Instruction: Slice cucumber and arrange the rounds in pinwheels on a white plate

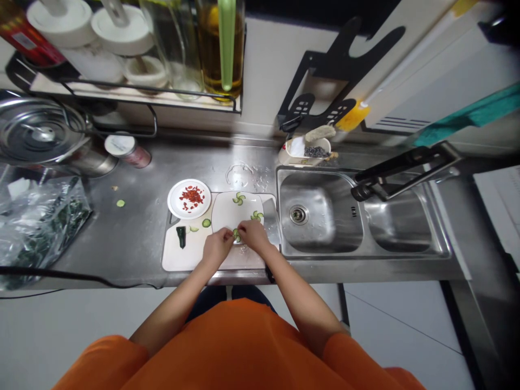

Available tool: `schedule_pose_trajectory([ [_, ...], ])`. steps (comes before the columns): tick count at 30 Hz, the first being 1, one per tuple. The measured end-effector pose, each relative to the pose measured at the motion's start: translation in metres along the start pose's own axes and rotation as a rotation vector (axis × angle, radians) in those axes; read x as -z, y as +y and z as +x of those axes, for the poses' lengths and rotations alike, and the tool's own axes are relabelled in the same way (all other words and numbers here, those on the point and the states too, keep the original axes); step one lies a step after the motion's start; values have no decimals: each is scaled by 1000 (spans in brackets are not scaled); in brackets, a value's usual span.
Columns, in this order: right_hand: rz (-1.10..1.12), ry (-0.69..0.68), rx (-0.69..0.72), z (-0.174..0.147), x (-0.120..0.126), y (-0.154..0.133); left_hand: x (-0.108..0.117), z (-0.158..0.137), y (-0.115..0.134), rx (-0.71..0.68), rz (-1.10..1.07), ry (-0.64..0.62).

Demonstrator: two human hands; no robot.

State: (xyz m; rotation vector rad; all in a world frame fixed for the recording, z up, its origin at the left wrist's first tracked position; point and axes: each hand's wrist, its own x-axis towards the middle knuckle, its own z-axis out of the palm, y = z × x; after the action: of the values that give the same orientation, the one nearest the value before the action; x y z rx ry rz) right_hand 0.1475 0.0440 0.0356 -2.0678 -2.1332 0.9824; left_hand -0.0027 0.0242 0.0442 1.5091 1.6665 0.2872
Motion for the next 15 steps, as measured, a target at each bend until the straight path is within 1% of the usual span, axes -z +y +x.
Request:
schedule_pose_trajectory([
  [5, -9, -28, -11, 0, 1, -1, -1, 2, -2, -2, 16, -20],
  [10, -35, -84, -38, -1, 5, -3, -2, 2, 1, -13, 100, -40],
  [15, -80, -94, -32, -1, 6, -4, -5, 4, -2, -61, 146, -39],
])
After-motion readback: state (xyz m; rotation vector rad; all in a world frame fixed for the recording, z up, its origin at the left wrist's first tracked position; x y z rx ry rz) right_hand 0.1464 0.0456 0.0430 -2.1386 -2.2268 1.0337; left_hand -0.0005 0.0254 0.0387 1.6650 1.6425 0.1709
